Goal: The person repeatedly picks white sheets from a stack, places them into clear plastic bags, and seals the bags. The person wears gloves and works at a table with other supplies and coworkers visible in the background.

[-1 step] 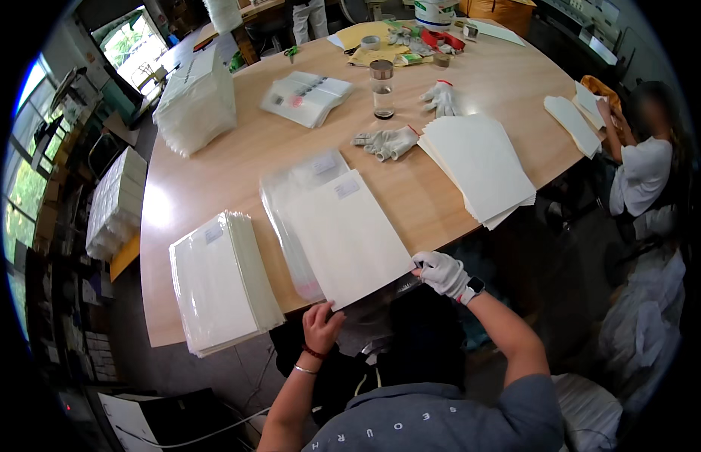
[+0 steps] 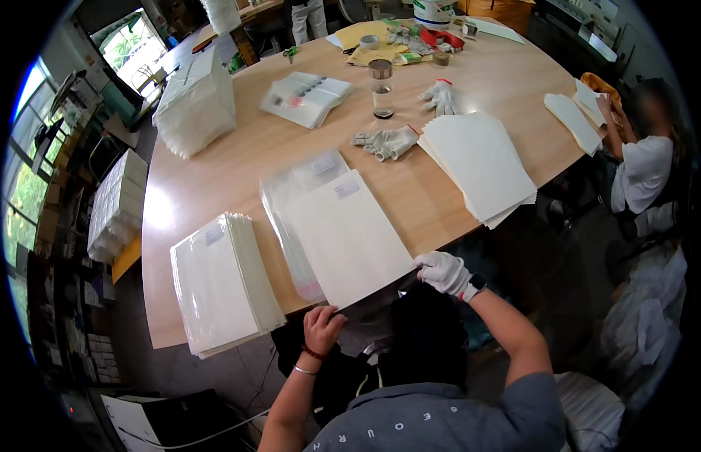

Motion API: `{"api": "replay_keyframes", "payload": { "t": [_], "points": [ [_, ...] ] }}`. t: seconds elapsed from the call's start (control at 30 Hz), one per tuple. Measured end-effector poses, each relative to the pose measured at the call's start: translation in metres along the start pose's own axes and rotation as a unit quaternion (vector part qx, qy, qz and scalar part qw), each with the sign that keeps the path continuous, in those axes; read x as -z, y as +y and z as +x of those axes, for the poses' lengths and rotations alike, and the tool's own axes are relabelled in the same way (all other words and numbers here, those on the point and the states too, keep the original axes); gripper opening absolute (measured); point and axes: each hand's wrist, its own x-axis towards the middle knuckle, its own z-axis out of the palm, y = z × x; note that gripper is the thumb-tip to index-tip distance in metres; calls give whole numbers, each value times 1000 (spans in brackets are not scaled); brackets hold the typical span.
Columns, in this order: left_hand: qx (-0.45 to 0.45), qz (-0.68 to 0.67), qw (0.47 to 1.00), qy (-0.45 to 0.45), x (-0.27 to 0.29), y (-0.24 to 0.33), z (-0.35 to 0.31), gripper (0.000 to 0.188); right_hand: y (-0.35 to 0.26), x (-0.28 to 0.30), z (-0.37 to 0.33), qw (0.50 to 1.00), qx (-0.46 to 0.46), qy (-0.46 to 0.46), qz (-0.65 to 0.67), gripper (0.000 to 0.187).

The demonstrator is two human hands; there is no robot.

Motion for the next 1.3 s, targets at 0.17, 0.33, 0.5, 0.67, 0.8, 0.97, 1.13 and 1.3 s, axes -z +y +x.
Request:
{"api": "replay_keyframes", "payload": {
  "t": [0.17, 0.33, 0.5, 0.67, 0.8, 0.97, 1.13, 1.3],
  "points": [
    [169, -33, 983, -68, -8, -11, 10, 11, 5, -7, 16, 984, -141, -54, -90, 20],
    [334, -53, 940, -35, -12, -11, 8, 27, -14, -23, 21, 938, -258, 46, -227, 22],
    [565, -473, 676, -16, -16, -5, -16, 28, -17, -29, 12, 911, -397, 112, -3, 30],
    [512, -569, 642, -51, 6, 0, 13, 30, -18, -39, 2, 843, -422, 96, 319, 21],
    [395, -537, 746, -6, 52, 7, 26, 32, -34, -63, -9, 862, -336, 110, 363, 27],
    [326, -410, 852, 13, 151, -19, 3, 26, -97, -98, 53, 909, -231, 79, 338, 24],
    [408, -312, 835, 197, 233, -120, -78, 25, -185, -135, 169, 938, -115, -44, 324, 30],
    [499, 214, 840, -8, 218, -159, -114, 49, -207, -183, 194, 946, -99, -145, 273, 33]
  ]
}}
